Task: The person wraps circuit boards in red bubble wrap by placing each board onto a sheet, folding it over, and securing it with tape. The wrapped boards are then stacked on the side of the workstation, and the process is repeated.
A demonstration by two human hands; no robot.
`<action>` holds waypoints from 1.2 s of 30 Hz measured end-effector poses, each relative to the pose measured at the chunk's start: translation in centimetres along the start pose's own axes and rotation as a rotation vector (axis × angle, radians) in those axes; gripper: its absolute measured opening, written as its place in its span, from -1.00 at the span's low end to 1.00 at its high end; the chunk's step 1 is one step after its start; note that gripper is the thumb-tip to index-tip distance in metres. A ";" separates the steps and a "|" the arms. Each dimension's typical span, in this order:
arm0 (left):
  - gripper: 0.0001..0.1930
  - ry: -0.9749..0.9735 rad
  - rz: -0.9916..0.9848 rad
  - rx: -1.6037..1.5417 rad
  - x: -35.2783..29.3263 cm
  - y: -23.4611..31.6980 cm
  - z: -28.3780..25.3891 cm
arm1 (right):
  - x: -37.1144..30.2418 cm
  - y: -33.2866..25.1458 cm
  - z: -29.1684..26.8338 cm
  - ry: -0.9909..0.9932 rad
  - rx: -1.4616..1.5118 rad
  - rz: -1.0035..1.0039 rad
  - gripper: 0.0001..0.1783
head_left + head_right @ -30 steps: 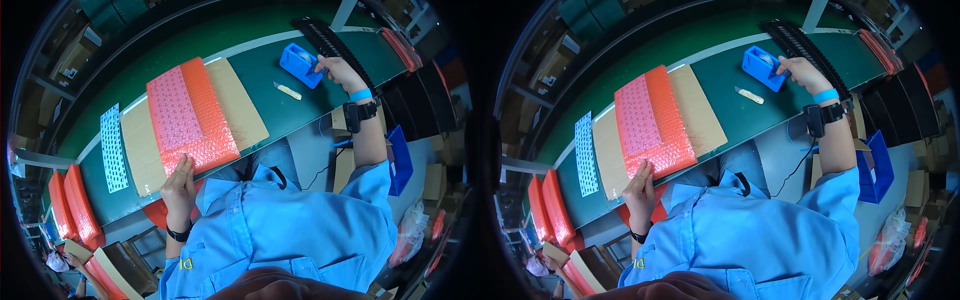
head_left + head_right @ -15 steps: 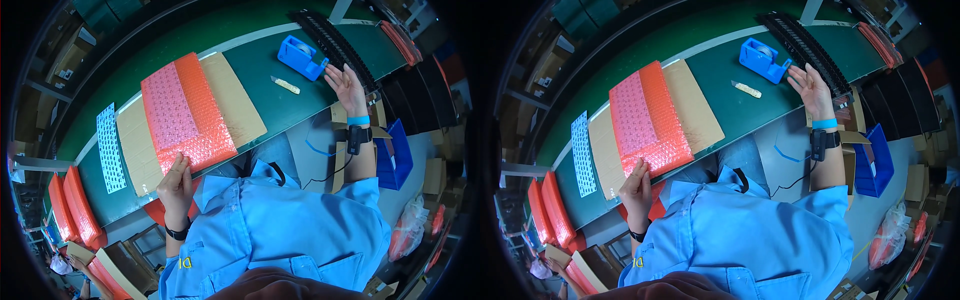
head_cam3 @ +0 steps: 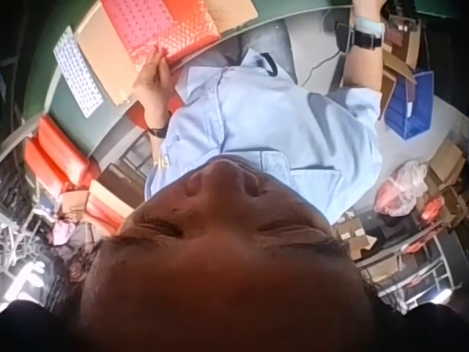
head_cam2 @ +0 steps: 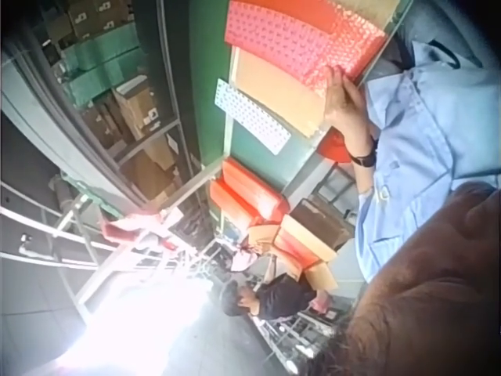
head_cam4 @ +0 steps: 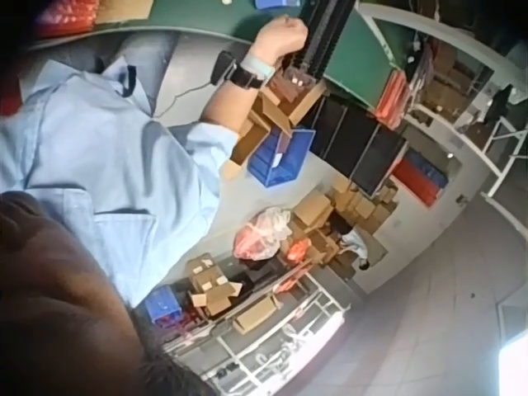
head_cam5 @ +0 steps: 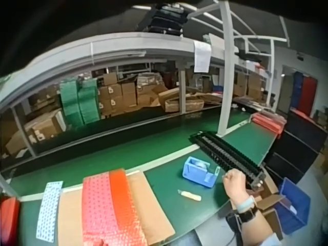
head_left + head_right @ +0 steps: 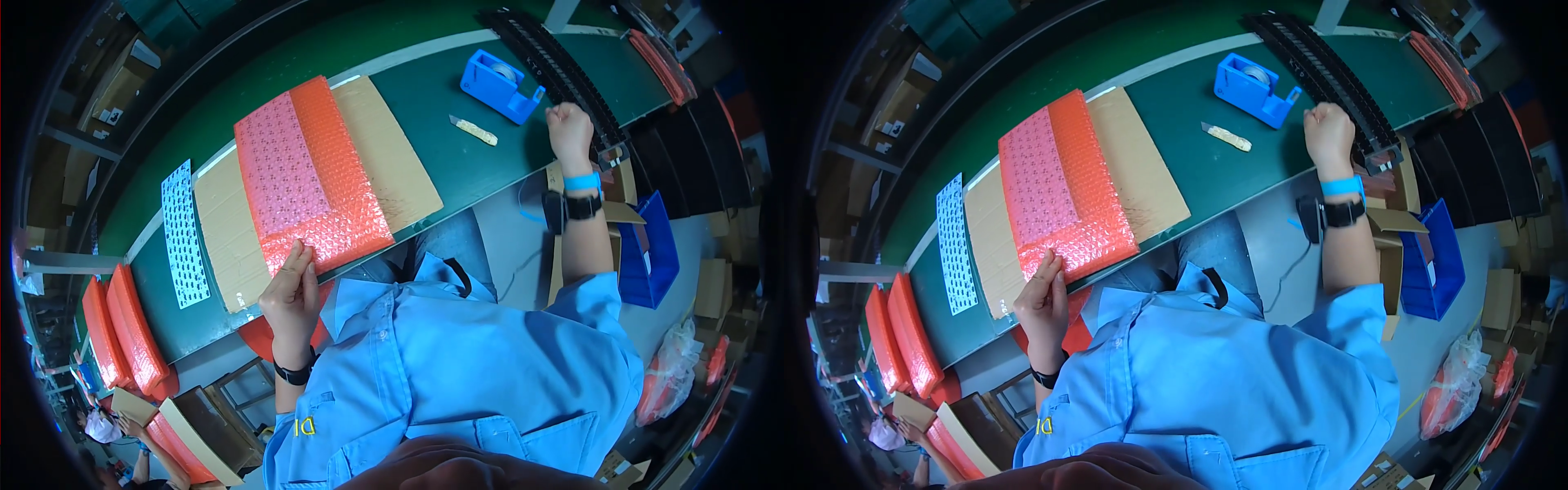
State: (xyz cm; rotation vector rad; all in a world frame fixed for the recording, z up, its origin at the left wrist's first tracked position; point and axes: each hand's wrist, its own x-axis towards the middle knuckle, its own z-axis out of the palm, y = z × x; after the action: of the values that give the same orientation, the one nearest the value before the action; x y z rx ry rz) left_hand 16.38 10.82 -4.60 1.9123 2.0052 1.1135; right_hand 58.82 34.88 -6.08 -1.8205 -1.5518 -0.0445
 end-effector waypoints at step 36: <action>-0.58 -0.071 0.190 0.130 -1.9 -4.9 -4.0 | -11.8 -35.6 6.8 -1.235 -0.071 -1.229 -0.54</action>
State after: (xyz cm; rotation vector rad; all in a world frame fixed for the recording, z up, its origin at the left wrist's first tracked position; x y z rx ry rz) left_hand 10.46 7.97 -5.43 2.2140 1.9352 0.9601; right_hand 21.85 28.77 1.16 -0.5148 -3.3062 0.5353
